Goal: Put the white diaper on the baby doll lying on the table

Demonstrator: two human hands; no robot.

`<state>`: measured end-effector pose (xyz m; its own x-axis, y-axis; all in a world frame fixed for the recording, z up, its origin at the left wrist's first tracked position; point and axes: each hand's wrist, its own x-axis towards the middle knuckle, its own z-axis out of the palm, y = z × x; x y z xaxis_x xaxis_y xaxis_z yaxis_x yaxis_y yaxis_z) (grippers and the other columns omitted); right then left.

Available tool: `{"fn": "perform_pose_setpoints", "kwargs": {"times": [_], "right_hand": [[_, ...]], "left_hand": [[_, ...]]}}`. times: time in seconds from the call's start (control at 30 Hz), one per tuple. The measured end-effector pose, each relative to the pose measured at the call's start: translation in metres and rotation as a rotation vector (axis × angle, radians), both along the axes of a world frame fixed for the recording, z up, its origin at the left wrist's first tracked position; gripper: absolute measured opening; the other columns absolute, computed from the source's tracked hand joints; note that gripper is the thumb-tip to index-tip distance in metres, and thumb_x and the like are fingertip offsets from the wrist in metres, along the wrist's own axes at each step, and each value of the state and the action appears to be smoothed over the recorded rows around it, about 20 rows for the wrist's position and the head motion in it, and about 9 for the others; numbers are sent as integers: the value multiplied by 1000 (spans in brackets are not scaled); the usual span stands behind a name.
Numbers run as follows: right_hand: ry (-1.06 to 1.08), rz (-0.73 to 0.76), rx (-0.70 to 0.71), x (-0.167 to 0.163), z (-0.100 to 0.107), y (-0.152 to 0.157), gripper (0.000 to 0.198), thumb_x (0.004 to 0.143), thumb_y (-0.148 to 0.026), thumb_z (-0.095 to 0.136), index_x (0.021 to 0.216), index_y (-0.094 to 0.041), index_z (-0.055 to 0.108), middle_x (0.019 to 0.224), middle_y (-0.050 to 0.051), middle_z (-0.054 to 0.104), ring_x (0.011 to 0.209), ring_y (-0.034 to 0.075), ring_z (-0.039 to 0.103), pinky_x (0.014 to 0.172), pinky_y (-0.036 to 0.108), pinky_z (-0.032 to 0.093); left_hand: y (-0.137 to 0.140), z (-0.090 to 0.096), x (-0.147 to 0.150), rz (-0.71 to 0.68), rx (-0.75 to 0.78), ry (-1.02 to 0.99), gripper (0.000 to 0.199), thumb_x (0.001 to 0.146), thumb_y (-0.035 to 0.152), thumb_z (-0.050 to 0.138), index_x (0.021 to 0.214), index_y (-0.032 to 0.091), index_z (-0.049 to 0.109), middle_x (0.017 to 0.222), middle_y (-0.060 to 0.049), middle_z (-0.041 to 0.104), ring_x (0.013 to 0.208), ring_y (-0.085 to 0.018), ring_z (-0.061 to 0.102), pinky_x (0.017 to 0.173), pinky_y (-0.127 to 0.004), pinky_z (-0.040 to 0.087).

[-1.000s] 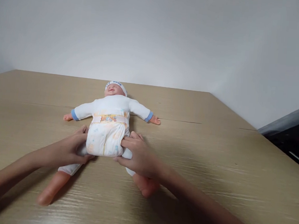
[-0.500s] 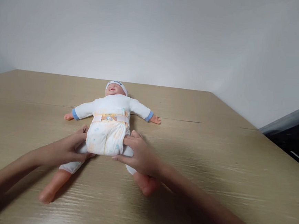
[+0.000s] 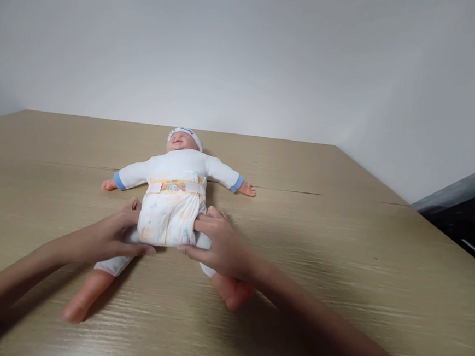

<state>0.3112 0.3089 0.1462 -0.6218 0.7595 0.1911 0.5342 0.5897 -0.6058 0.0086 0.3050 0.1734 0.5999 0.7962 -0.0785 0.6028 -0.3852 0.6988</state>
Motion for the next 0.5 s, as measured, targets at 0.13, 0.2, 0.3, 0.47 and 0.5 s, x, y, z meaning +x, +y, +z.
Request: {"fn": "perform_pose_setpoints", "kwargs": {"times": [0.13,0.2,0.3,0.47,0.5], "right_hand": [[25,21,0,0,3,-1,17,102,-34,81,91,-22,73,95,1,72,100,26,50,98,42,39],[39,19,5,0,3,-2,17,102,-31,80,91,-22,73,94,1,71,99,26,50,96,41,39],[62,-4,18,1,-1,-2,20,102,-29,80,87,-21,70,90,2,67,99,26,52,94,39,39],[22,-21,38,3,-11,3,18,105,-34,78,96,-20,73,105,7,65,108,28,56,101,42,41],[12,-21,46,3,-12,3,19,106,-35,78,96,-20,72,105,7,64,108,28,55,101,43,41]], "left_hand": [[-1,2,-1,-21,63,53,24,103,50,70,112,28,77,135,-5,61,135,-32,52,123,-46,47],[-1,4,-2,-33,75,69,24,106,48,67,112,27,76,134,-5,61,133,-31,53,122,-44,47],[0,5,-2,-65,88,76,25,109,48,62,118,28,75,138,-5,60,135,-30,53,123,-43,45],[2,1,-4,-83,99,67,33,112,51,58,136,32,70,159,-5,51,151,-33,45,131,-47,40],[2,0,-4,-82,93,60,34,112,52,58,137,32,68,162,-5,48,154,-33,42,132,-47,39]]}}
